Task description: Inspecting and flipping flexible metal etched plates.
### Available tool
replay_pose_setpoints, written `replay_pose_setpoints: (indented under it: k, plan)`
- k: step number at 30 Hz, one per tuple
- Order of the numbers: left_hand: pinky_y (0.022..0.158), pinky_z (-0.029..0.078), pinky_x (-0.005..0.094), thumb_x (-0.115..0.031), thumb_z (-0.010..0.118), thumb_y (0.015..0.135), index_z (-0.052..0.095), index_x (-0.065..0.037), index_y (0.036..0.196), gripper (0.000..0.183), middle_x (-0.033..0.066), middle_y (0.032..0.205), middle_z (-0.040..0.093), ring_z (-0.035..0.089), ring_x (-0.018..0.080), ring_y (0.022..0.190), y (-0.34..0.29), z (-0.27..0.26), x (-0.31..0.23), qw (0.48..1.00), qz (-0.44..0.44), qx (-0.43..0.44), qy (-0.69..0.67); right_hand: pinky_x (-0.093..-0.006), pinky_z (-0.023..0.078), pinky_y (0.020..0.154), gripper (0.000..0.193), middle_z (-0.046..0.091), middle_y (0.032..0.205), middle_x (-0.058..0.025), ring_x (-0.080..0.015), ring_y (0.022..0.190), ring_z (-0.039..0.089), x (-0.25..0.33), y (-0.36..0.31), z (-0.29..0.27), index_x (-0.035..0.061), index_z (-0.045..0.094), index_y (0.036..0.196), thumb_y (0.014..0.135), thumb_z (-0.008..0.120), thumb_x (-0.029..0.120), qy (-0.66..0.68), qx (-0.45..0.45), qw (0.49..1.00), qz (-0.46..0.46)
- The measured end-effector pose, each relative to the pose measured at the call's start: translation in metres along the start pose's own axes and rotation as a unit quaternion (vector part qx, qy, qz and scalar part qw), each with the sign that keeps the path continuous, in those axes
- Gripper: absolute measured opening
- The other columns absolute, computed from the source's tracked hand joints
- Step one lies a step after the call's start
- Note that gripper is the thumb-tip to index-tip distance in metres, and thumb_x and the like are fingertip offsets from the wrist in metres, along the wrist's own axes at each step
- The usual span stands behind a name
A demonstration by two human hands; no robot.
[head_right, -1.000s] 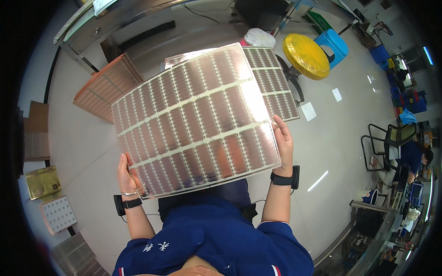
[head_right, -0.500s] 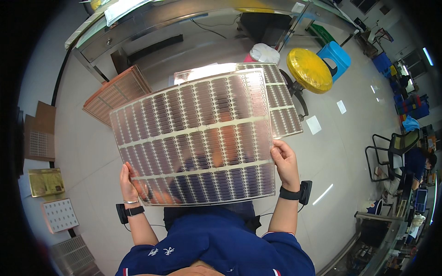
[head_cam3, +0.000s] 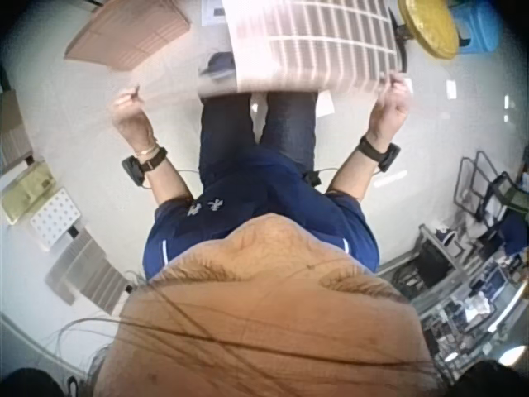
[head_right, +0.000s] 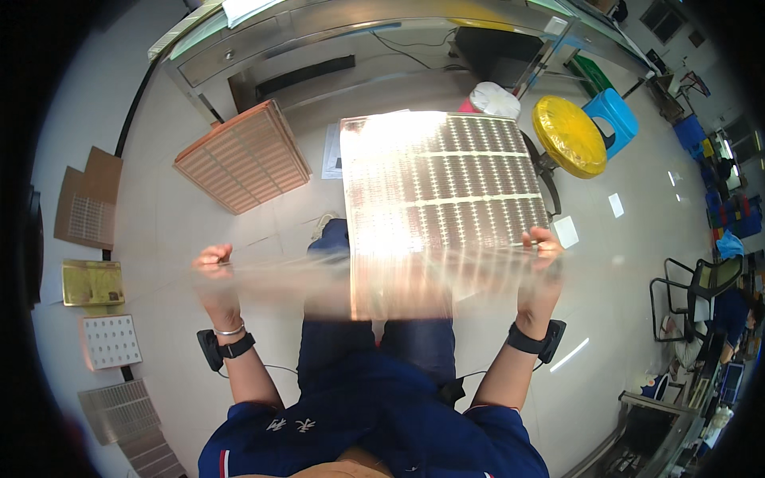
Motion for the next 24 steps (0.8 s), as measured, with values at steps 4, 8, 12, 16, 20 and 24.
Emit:
replay_pose_setpoints:
  k: [4,8,12,16,20,24]
  plan:
    - [0.091,0.047,0.0325,-0.005,0.054,0.083,0.052,-0.004,0.102,0.019,0.0105,0.121,0.049,0.051,0.0189,0.107,-0.012,-0.02,0.063,0.966,-0.207,-0.001,-0.154,-0.0537,0.046,0.088,0.045,0.054,0.118,-0.0132,-0.0274,0.108,0.053,-0.032,0.006,-0.02,0.0199,0.046,0.126,0.083,0.041,0.011,0.246,0.023,0.956,0.156]
    - [0.085,0.052,0.0295,-0.003,0.054,0.084,0.048,-0.006,0.117,0.034,0.0142,0.127,0.045,0.052,0.0192,0.11,-0.021,0.025,0.031,0.968,-0.194,-0.078,-0.136,-0.0482,0.054,0.076,0.034,0.057,0.111,-0.0144,-0.0246,0.097,0.06,-0.078,-0.017,-0.053,0.0104,0.054,0.113,0.089,0.043,0.032,0.16,-0.145,0.959,0.181]
    - [0.073,0.056,0.028,-0.005,0.051,0.087,0.042,-0.007,0.125,0.04,0.0148,0.111,0.057,0.061,0.0181,0.092,-0.033,0.026,0.046,0.934,-0.275,-0.104,-0.203,-0.0425,0.056,0.072,0.035,0.058,0.107,-0.0149,-0.026,0.092,0.061,-0.067,-0.017,-0.001,0.0094,0.063,0.09,0.089,0.046,0.04,0.257,-0.198,0.938,0.121]
    - [0.076,0.055,0.0271,-0.008,0.047,0.09,0.038,-0.006,0.128,0.04,0.0159,0.108,0.059,0.06,0.0169,0.093,-0.037,0.029,0.045,0.913,-0.314,-0.077,-0.249,-0.0434,0.057,0.071,0.037,0.057,0.108,-0.0185,-0.0283,0.093,0.061,-0.057,-0.012,0.03,0.0083,0.06,0.1,0.089,0.045,0.04,0.323,-0.204,0.921,0.069]
    - [0.078,0.052,0.0263,-0.014,0.04,0.094,0.028,-0.003,0.134,0.043,0.0163,0.106,0.059,0.06,0.0158,0.092,-0.04,0.027,0.052,0.886,-0.35,-0.087,-0.292,-0.0455,0.057,0.071,0.04,0.055,0.111,-0.0215,-0.0301,0.098,0.059,-0.057,-0.008,0.024,0.0067,0.056,0.109,0.09,0.041,0.039,0.352,-0.148,0.919,0.101]
    - [0.077,0.052,0.0254,-0.017,0.039,0.094,0.023,-0.002,0.136,0.047,0.015,0.102,0.059,0.06,0.0144,0.09,-0.046,0.025,0.058,0.894,-0.346,-0.08,-0.274,-0.04,0.057,0.072,0.041,0.058,0.106,-0.0194,-0.0233,0.097,0.061,-0.048,-0.005,0.041,0.0048,0.055,0.111,0.091,0.041,0.038,0.295,-0.165,0.937,0.085]
Point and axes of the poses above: each hand's wrist, its own y-axis towards the middle knuckle, its own z-axis out of the palm, x = y × z, the point moved 7 cm from there along y, towards the middle knuckle
